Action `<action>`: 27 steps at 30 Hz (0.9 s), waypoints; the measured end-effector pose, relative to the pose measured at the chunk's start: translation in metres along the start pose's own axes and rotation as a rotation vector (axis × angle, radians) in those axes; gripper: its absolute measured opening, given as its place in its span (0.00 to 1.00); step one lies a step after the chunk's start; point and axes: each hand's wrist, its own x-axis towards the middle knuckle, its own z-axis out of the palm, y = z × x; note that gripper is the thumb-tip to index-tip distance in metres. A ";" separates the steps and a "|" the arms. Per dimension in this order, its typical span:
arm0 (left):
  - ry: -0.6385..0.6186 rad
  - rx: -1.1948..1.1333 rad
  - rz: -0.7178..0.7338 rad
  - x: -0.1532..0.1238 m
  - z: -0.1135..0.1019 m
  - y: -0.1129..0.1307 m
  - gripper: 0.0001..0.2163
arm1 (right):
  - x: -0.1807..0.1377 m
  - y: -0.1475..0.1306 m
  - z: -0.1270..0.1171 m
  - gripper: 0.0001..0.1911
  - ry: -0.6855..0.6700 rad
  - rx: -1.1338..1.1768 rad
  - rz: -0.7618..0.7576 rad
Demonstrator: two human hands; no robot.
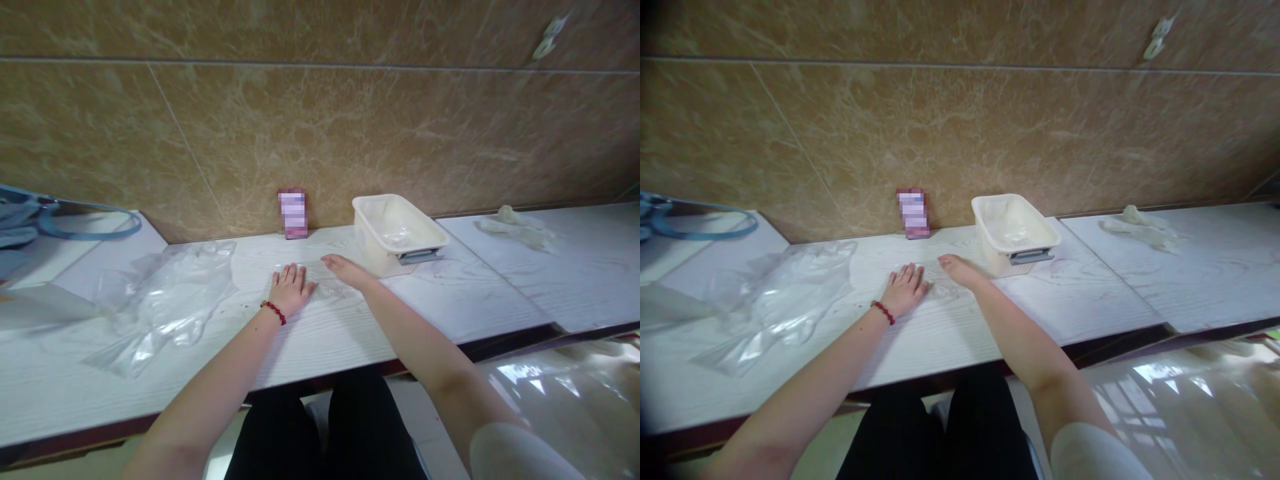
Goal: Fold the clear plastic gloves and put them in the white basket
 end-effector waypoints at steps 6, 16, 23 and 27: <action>-0.037 -0.022 -0.004 0.001 -0.003 0.000 0.31 | -0.019 0.016 -0.055 0.15 -0.209 -0.177 -0.293; -0.054 -0.013 -0.008 0.000 -0.004 0.001 0.31 | -0.020 -0.005 -0.033 0.18 -0.425 -0.320 0.125; -0.052 -0.024 -0.010 0.001 -0.006 -0.001 0.30 | -0.019 -0.005 -0.027 0.13 -0.432 -0.264 0.097; -0.037 -0.044 -0.011 -0.002 -0.014 0.001 0.34 | -0.018 -0.005 -0.029 0.13 -0.415 -0.152 0.091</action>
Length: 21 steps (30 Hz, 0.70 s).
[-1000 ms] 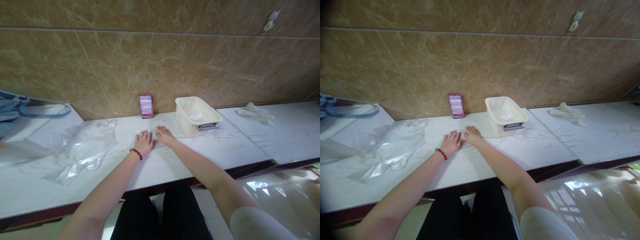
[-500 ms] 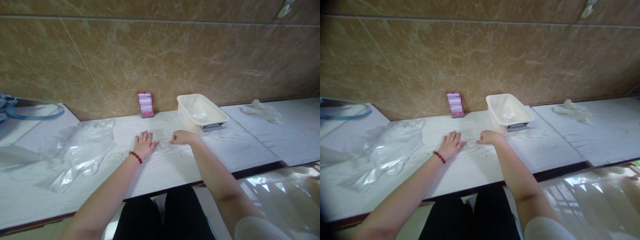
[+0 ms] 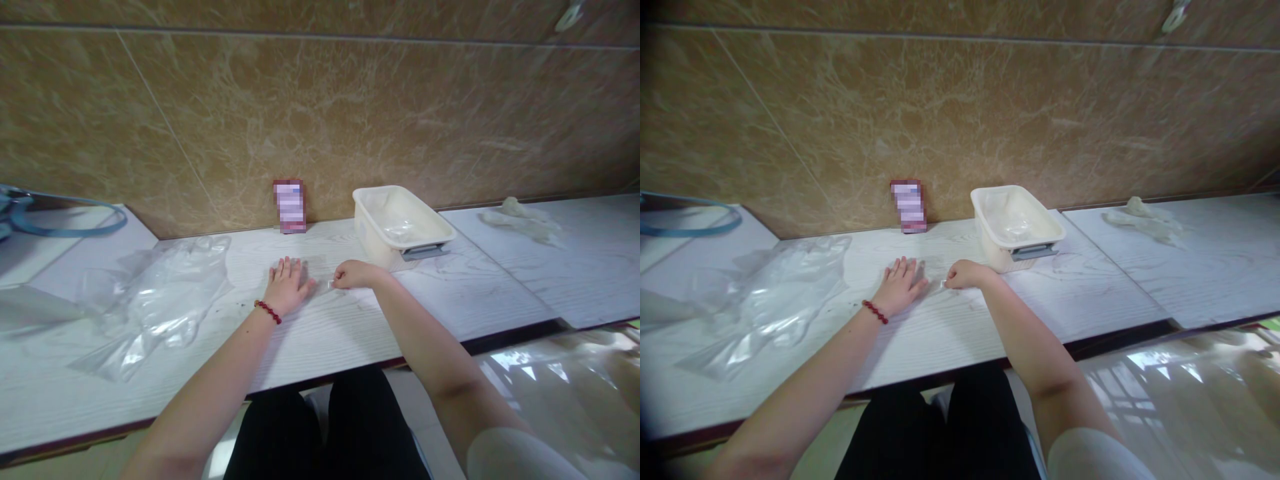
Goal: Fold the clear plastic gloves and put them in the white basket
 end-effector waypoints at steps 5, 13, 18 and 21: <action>0.001 -0.049 0.159 -0.012 -0.005 0.020 0.39 | 0.001 0.000 0.001 0.10 -0.038 0.273 0.017; 0.052 -0.310 0.103 -0.008 -0.001 0.028 0.24 | 0.000 -0.007 -0.003 0.11 0.030 0.621 0.026; 0.059 -1.060 -0.078 -0.005 -0.023 0.006 0.20 | -0.003 -0.009 -0.009 0.16 0.279 0.774 0.005; -0.119 -1.552 -0.141 -0.012 -0.045 -0.002 0.20 | -0.004 -0.010 -0.007 0.22 0.314 0.869 -0.046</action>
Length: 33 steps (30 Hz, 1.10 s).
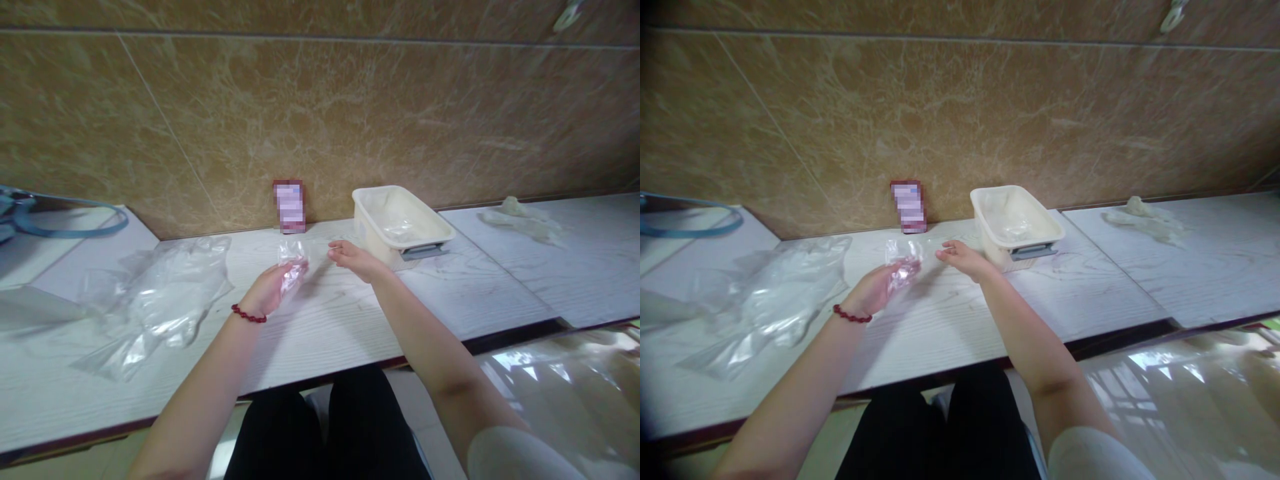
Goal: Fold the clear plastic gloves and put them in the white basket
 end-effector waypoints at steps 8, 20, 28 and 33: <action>-0.204 -0.160 -0.157 -0.007 -0.009 0.012 0.21 | -0.004 0.007 0.017 0.18 -0.424 0.420 0.184; -0.269 -0.449 -0.221 0.002 -0.018 0.000 0.25 | 0.004 0.014 0.013 0.11 -0.370 0.380 0.233; -0.282 -0.466 -0.226 0.002 -0.025 0.000 0.23 | 0.002 0.012 0.010 0.11 -0.352 0.342 0.197; -0.203 -0.423 -0.182 0.001 -0.024 0.001 0.18 | 0.004 0.015 0.010 0.07 -0.286 0.372 0.161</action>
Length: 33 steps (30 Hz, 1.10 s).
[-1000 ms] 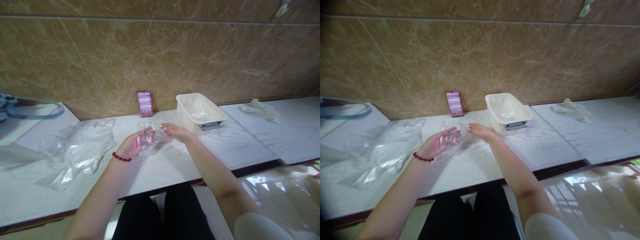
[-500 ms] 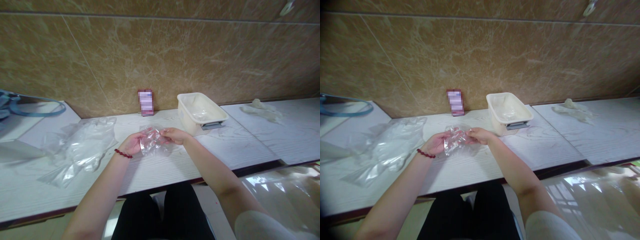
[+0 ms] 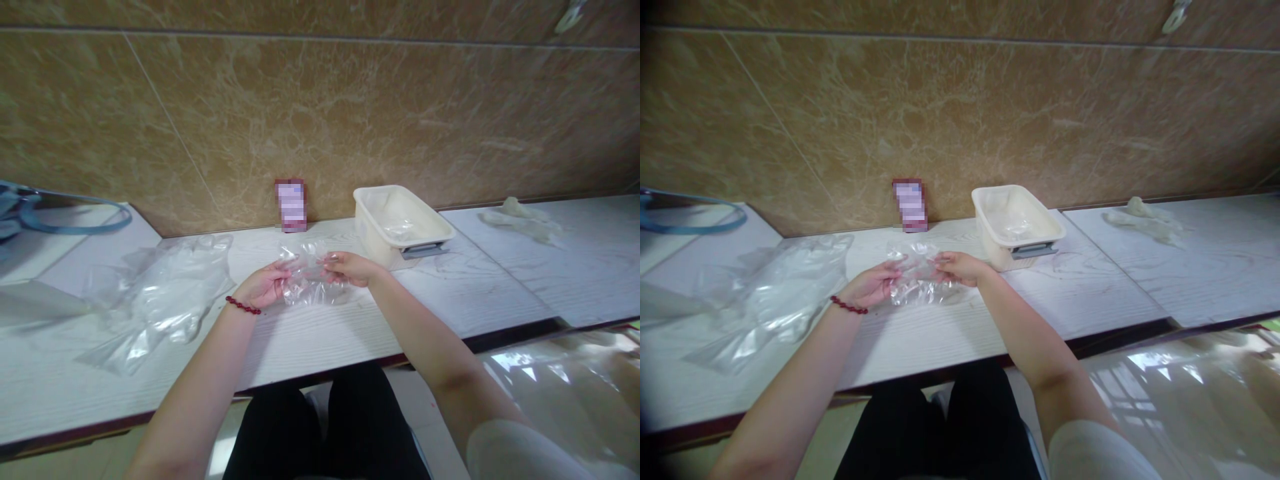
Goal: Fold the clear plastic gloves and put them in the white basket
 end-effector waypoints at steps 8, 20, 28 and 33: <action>-0.009 -0.151 0.081 -0.002 0.002 0.004 0.19 | 0.004 0.001 0.000 0.04 0.075 0.132 -0.033; 0.097 -0.043 -0.144 0.012 0.001 -0.011 0.10 | 0.007 0.004 0.001 0.08 0.057 0.173 -0.129; 0.185 -0.145 0.027 0.012 0.000 -0.008 0.08 | 0.001 0.002 0.002 0.29 -0.056 0.233 -0.048; 0.178 -0.159 0.065 0.012 -0.001 -0.008 0.09 | 0.001 0.005 0.007 0.29 -0.055 0.168 -0.050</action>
